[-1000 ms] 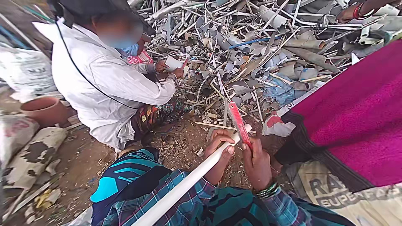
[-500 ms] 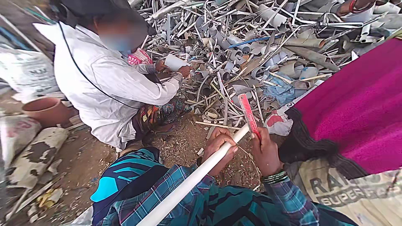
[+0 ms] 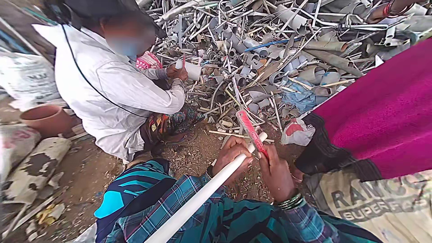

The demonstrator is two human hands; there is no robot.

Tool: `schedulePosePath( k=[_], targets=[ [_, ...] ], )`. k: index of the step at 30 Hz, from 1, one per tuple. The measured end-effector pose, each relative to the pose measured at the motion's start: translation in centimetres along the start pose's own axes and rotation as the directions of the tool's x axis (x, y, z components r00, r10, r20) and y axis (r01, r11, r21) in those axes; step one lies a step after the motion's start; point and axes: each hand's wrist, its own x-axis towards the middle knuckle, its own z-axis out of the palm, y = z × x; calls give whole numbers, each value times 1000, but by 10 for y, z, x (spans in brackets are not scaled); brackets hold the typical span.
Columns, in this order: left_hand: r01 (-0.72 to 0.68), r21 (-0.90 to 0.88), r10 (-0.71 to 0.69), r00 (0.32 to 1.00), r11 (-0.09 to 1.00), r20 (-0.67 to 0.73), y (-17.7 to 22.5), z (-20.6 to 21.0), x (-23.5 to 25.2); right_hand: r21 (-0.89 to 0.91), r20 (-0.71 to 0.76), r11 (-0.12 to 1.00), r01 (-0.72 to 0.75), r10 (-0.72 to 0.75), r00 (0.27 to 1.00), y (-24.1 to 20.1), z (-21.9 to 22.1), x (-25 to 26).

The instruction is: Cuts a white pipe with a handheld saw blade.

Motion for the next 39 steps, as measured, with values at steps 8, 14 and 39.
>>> schedulePosePath(
  k=[8, 14, 39],
  targets=[
    [-24, 3, 24, 998, 1000, 49, -3, 0, -3, 16, 60, 999, -38, 37, 997, 1, -3, 0],
    [-28, 2, 28, 998, 1000, 57, -1, -1, -2, -15, 109, 984, -175, 176, 978, 24, -7, 17],
    [206, -361, -311, 913, 910, -263, 16, 14, -9, 78, -145, 993, 91, -79, 986, 0, 24, -7]
  ],
)
